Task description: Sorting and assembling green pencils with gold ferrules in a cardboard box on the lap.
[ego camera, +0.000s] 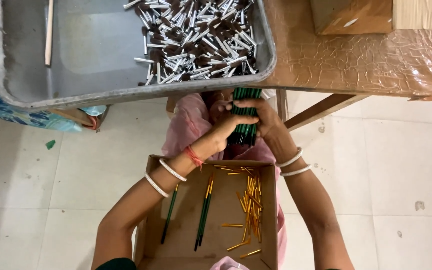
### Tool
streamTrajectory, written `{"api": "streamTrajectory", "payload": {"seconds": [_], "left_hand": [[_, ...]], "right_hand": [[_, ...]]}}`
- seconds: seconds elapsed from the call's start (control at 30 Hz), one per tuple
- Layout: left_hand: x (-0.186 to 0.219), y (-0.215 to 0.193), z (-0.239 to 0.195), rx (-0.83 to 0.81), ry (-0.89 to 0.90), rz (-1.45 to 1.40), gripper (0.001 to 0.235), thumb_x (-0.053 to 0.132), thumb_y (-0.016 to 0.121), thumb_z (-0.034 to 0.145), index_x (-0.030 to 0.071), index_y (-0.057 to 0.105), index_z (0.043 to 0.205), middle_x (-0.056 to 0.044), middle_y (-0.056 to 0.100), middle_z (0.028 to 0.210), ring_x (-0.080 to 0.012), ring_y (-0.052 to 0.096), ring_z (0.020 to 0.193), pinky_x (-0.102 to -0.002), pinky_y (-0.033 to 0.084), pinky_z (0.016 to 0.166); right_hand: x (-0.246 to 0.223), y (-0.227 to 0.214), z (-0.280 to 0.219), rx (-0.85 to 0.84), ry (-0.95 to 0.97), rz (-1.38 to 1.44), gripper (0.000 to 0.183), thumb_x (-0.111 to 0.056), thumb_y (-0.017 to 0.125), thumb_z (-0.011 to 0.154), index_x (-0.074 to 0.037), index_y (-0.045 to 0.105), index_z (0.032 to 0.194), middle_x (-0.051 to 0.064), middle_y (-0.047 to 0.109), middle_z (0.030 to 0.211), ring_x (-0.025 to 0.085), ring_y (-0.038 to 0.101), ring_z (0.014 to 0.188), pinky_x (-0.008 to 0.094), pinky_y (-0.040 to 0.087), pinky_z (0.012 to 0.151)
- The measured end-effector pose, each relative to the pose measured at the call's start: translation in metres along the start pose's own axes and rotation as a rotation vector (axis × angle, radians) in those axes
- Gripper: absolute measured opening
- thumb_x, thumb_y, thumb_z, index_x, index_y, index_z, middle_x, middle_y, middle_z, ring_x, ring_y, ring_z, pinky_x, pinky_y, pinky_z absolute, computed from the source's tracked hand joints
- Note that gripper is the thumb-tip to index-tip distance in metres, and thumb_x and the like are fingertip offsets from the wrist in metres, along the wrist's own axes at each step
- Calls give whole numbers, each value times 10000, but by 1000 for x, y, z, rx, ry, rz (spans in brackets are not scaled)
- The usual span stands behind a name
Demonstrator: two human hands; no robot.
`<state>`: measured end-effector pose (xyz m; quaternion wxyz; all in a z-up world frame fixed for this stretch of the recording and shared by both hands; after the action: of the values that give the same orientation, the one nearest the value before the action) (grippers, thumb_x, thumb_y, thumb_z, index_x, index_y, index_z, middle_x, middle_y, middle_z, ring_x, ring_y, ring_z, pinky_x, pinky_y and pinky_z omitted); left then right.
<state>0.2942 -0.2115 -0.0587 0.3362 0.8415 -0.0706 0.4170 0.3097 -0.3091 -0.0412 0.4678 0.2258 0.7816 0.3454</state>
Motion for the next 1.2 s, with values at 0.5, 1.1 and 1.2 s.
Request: {"api": "streamTrajectory", "payload": {"seconds": [0.5,1.1,1.2], "left_hand": [[-21,-40,-28,37,20,-290,168,53,750,850,-53,719,977,-140,753,844,-213,736,689,-306,615,601],[-10,-9,-46,-46,139,354,420,83,809,803,10,598,1159,-102,696,983,-199,731,800,-363,643,707],[-16,2,-58,-159,670,598,558,60,874,794,-29,601,1272,-148,669,1227,-270,652,1141,-415,555,990]], "right_hand": [[32,14,35,73,70,-615,442,-61,766,816,80,669,1223,204,747,1192,303,727,1082,423,584,959],[36,18,-40,230,-87,-350,412,38,743,742,1,672,1146,161,758,1059,285,748,986,460,579,879],[32,31,-67,86,-245,-363,391,124,770,716,15,670,1078,146,737,990,278,744,1009,464,593,989]]}}
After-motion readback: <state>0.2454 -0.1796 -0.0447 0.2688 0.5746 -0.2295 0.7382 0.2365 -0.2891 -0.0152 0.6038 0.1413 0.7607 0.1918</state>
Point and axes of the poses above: each hand's wrist, its own z-axis towards the middle knuckle, its own y-axis out of the palm, x = y × z, the point moved 5 cm from there along z, towards the middle knuckle
